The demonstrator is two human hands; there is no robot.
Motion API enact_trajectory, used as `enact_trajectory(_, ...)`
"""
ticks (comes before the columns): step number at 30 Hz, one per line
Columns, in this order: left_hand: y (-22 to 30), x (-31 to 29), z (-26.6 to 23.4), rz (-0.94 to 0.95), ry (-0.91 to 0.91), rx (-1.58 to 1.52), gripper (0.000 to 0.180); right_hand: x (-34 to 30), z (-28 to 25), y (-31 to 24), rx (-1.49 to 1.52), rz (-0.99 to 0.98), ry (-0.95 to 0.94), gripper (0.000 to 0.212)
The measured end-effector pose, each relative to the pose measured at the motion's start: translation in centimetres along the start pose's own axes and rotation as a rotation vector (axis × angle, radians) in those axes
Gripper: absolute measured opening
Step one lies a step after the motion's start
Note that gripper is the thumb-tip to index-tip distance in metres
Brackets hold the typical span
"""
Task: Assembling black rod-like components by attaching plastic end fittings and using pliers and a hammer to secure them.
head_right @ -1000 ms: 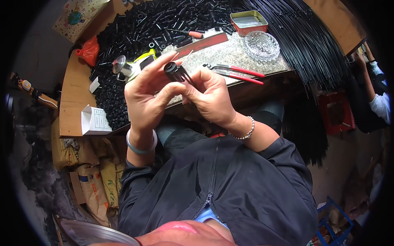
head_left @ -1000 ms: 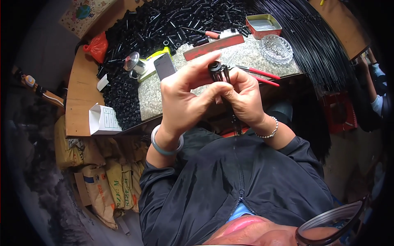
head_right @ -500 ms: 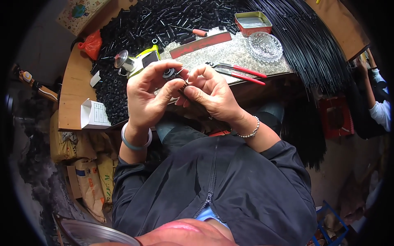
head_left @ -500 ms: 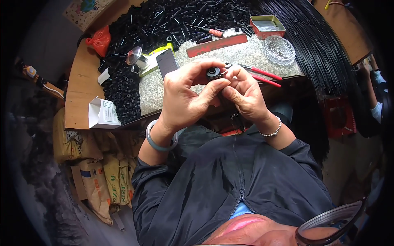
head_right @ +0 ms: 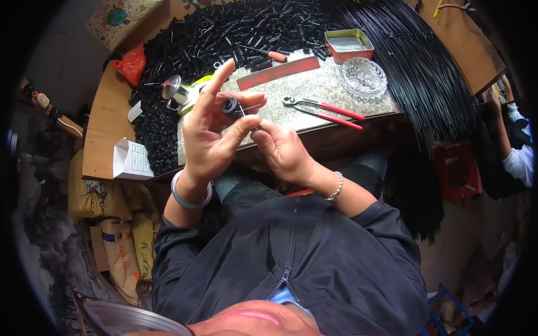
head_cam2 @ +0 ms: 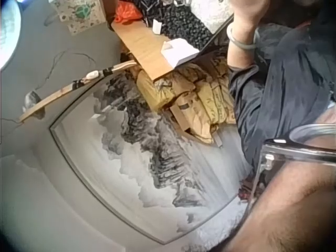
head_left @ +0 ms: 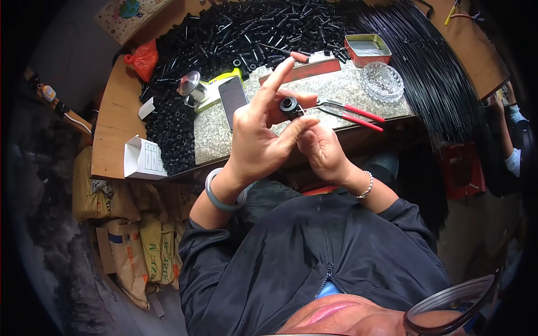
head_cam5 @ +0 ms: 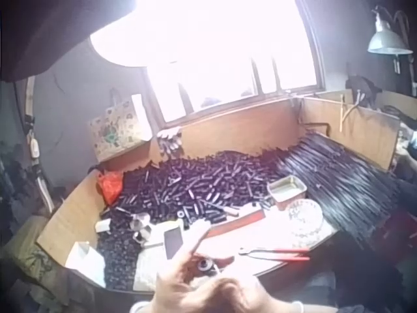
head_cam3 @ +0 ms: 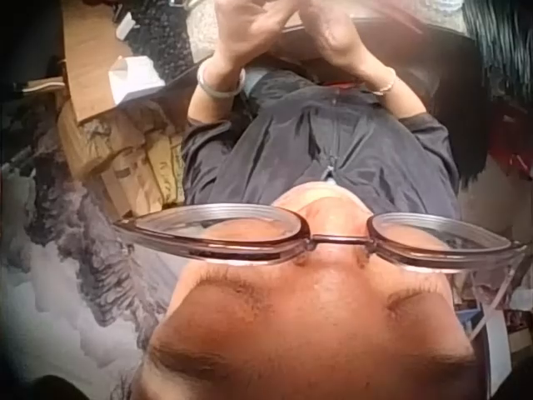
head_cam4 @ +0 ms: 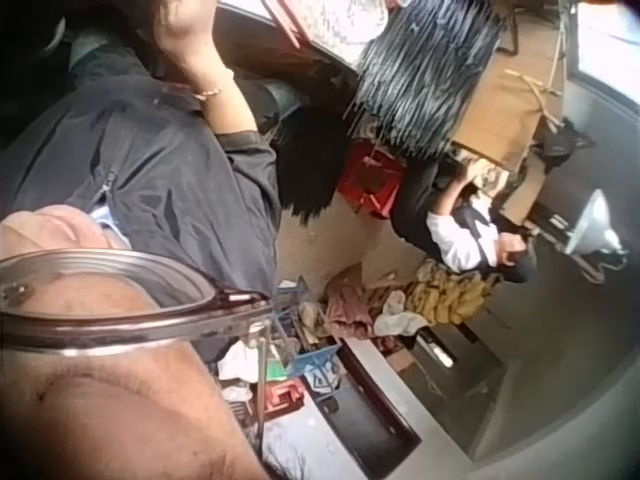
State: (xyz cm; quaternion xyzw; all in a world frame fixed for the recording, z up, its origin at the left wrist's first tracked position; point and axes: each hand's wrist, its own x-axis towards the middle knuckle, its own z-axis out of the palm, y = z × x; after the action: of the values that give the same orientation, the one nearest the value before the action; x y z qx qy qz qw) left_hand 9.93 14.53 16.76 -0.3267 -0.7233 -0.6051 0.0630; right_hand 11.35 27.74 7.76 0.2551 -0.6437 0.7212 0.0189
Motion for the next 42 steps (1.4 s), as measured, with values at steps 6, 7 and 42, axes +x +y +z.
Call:
enact_trajectory(6, -1.0, -0.2, 0.3, 0.031, -0.034, 0.110, 0.062, 0.2, 0.4, 0.8, -0.412, -0.209, 0.239, 0.023)
enact_trajectory(7, -1.5, -0.2, 0.7, 0.128, 0.055, 0.159, 0.061, 0.2, 0.4, 0.8, -0.444, -0.201, 0.232, 0.019)
enact_trajectory(42, -7.1, -2.9, 1.6, -0.203, 0.343, -0.161, 0.037, -2.5, -12.3, 6.7, -1.455, -0.281, 0.136, 0.021)
